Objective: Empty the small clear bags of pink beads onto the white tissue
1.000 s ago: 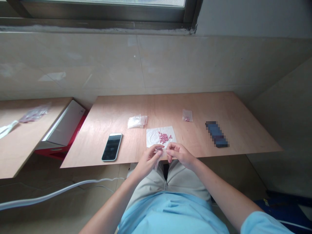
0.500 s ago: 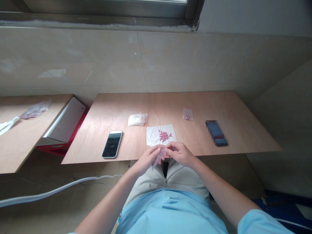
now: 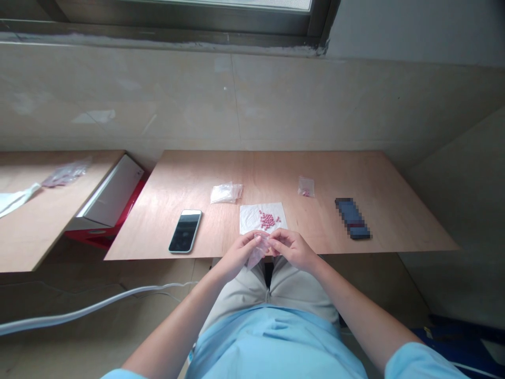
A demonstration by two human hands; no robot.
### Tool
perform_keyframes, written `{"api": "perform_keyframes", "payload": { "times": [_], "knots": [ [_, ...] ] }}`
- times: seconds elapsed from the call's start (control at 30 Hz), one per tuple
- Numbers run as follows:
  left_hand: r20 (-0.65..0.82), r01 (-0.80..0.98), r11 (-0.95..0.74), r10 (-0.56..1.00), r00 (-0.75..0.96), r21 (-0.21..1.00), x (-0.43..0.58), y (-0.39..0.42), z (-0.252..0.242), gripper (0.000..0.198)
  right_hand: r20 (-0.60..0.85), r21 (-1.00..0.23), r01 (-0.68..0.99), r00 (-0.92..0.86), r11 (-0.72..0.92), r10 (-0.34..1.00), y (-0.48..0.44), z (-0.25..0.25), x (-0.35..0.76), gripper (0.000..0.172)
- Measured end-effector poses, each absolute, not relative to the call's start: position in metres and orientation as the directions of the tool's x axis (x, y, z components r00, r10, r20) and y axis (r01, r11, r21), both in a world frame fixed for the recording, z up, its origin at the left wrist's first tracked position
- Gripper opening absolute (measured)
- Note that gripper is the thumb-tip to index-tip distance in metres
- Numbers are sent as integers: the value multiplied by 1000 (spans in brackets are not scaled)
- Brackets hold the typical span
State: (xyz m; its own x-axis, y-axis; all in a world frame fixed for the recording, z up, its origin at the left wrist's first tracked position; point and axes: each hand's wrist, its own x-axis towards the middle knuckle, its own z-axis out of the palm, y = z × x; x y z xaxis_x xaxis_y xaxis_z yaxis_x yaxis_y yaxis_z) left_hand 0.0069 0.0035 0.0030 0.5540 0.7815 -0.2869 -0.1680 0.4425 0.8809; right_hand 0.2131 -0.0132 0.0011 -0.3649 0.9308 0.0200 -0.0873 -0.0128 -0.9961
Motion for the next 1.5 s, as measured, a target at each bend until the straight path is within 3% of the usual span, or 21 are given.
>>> {"api": "perform_keyframes", "payload": {
  "times": [0.17, 0.37, 0.53, 0.63, 0.77, 0.9, 1.03, 1.23, 1.5],
  "knots": [
    [-303, -232, 485, 785, 540, 843, 7, 3, 1, 34, 29, -992, -123, -385, -20, 923, -15, 2, 212, 23],
    [-239, -154, 353, 838, 490, 923, 10, 3, 7, 37, 94, -979, 137, -354, 151, 930, -15, 4, 213, 20],
    [-205, -64, 263, 861, 465, 963, 10, 4, -1, 46, 110, -977, 134, -337, 163, 935, -18, -4, 210, 20],
    [-186, -2, 209, 875, 447, 978, 5, 7, -8, 46, 132, -969, 163, -297, 187, 946, -11, -12, 215, 43],
    [-70, 210, -2, 940, 335, 978, -8, 24, -10, 45, 231, -848, 441, -191, 294, 954, 17, -26, 233, 70],
    [65, 516, -243, 939, 339, 821, -23, 57, -4, 47, 248, -713, 593, -285, 374, 926, 54, -42, 236, 88],
    [151, 679, -507, 845, 513, 531, -26, 90, 1, 46, 272, -637, 614, -386, 466, 881, 75, -56, 218, 95],
    [59, 682, -684, 716, 696, 259, -15, 112, 0, 35, 265, -589, 667, -373, 455, 889, 76, -76, 205, 102],
    [-7, 628, -762, 635, 772, 159, -7, 121, 3, 35, 268, -584, 673, -367, 453, 891, 77, -79, 208, 100]
  ]
}}
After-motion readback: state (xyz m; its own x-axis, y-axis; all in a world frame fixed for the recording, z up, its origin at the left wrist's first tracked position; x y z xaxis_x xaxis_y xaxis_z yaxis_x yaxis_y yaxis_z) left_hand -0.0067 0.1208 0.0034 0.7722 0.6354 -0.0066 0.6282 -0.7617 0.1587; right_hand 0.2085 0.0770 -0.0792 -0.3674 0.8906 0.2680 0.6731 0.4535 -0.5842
